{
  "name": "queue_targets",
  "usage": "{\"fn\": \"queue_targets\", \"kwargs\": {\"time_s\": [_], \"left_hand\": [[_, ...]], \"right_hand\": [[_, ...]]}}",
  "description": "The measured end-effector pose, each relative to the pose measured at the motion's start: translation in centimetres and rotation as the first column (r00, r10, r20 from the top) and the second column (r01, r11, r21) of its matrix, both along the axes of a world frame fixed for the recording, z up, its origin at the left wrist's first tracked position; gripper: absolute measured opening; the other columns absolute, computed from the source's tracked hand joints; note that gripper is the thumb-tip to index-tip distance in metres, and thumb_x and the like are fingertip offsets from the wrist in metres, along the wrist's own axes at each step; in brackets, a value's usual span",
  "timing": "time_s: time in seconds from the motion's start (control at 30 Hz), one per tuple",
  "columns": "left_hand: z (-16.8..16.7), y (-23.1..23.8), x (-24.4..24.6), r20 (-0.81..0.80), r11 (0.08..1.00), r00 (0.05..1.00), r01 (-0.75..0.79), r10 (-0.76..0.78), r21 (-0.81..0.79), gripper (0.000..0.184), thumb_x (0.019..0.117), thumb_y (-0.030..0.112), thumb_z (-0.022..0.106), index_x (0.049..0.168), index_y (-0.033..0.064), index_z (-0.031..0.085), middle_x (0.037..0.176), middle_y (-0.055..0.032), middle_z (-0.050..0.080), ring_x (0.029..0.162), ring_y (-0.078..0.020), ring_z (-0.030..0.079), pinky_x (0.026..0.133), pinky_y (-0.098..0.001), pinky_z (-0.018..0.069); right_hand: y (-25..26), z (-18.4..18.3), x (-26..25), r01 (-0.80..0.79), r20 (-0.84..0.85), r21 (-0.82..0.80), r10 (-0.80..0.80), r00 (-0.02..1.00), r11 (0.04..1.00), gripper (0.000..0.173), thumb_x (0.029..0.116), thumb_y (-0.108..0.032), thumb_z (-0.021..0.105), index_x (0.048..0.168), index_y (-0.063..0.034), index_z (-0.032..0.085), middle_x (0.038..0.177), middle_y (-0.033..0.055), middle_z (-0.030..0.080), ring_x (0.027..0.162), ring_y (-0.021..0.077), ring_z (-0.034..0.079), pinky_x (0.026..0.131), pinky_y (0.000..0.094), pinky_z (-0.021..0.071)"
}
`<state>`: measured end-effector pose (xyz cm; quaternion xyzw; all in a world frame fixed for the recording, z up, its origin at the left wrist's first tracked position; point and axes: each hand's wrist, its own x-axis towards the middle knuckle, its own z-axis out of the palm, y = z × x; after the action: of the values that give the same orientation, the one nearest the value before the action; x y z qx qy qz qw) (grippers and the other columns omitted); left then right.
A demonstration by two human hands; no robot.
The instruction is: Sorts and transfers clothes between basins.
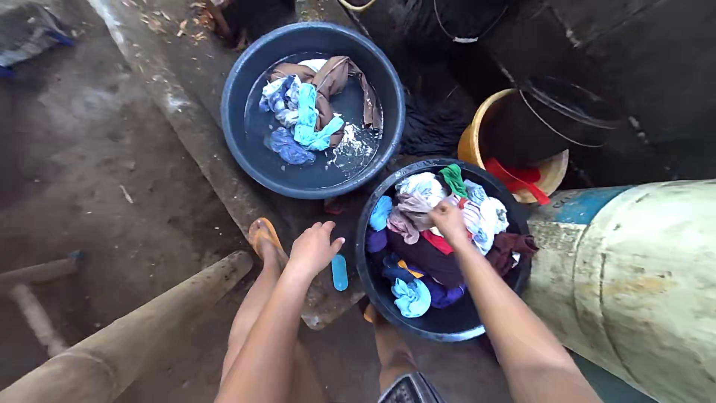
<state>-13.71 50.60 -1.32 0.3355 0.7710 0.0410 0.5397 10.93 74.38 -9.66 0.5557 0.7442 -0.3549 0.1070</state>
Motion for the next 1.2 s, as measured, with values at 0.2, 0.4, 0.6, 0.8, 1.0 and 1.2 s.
{"fn": "queue_targets", "kwargs": {"time_s": [0.2, 0.4, 0.6, 0.8, 1.0, 1.2], "left_hand": [[-0.9, -0.6, -2.1, 0.037, 0.999, 0.999, -0.033, 0.032, 0.033, 0.052, 0.1073, 0.038, 0.054, 0.148, 0.006, 0.051, 0.144, -0.0218, 0.056, 0.133, -0.0377, 0.056, 0.111, -0.0571, 0.042], [-2.6, 0.4, -1.7, 0.076, 0.994, 0.995, -0.064, 0.057, 0.092, 0.053, 0.1054, 0.033, 0.059, 0.15, 0.0047, 0.049, 0.144, -0.0224, 0.056, 0.129, -0.0358, 0.058, 0.111, -0.052, 0.0443], [-6.0, 3.6, 8.2, 0.026, 0.954, 0.976, 0.208, -0.218, 0.216, 0.05, 0.0964, 0.013, 0.068, 0.145, 0.0149, 0.058, 0.16, -0.019, 0.04, 0.14, -0.0349, 0.05, 0.11, -0.0494, 0.0478], [-14.3, 11.0, 15.3, -0.18, 0.777, 0.759, 0.627, -0.626, -0.058, 0.103, 0.0757, 0.004, 0.084, 0.162, 0.0163, 0.031, 0.17, -0.0266, 0.006, 0.153, -0.0567, 0.006, 0.113, -0.0677, 0.0331], [-19.8, 13.0, 16.0, -0.295, 0.707, 0.654, 0.694, -0.697, -0.132, 0.093, 0.0914, -0.019, 0.051, 0.165, 0.0304, 0.022, 0.166, -0.0336, 0.011, 0.147, -0.0626, 0.019, 0.109, -0.0738, 0.0319], [-18.9, 14.3, 14.8, -0.239, 0.788, 0.755, 0.608, -0.611, -0.093, 0.089, 0.0836, -0.007, 0.069, 0.161, 0.017, 0.034, 0.156, -0.029, 0.038, 0.134, -0.054, 0.046, 0.099, -0.0646, 0.0489]], "right_hand": [[-1.5, 12.3, -6.1, 0.186, -0.649, -0.073, -0.188, 0.738, 0.98, 0.016, 0.0801, 0.0, 0.058, 0.082, -0.0126, 0.05, 0.08, -0.006, 0.057, 0.068, 0.0018, 0.054, 0.063, 0.0257, 0.0509], [0.6, 13.9, -20.1, -0.012, -0.733, 0.059, 0.051, 0.678, 0.998, 0.003, 0.0835, -0.002, 0.059, 0.085, -0.0009, 0.057, 0.081, 0.0052, 0.058, 0.07, 0.0127, 0.06, 0.065, 0.0354, 0.0562], [-0.1, 0.1, -22.9, -0.168, -0.653, -0.063, 0.087, 0.752, 0.984, 0.027, 0.092, 0.0, 0.065, 0.117, 0.0105, 0.061, 0.112, 0.0253, 0.067, 0.105, 0.033, 0.067, 0.094, 0.0479, 0.0558], [-5.4, -6.2, -2.3, -0.079, -0.223, 0.133, 0.108, 0.969, 0.988, 0.041, 0.0933, -0.023, 0.071, 0.131, -0.0084, 0.066, 0.149, 0.0199, 0.052, 0.139, 0.0371, 0.049, 0.114, 0.0546, 0.0428], [-7.8, -6.9, 12.7, -0.165, 0.249, 0.182, 0.117, 0.961, 0.969, 0.105, 0.0695, -0.024, 0.093, 0.16, -0.0303, 0.04, 0.167, 0.0328, 0.012, 0.152, 0.0606, 0.005, 0.108, 0.087, 0.0104], [-2.7, -9.5, 9.9, -0.234, 0.292, 0.065, 0.206, 0.934, 0.97, 0.098, 0.0717, 0.005, 0.08, 0.155, -0.0326, 0.046, 0.17, 0.0252, 0.013, 0.151, 0.0611, 0.01, 0.105, 0.0827, 0.0285]]}}
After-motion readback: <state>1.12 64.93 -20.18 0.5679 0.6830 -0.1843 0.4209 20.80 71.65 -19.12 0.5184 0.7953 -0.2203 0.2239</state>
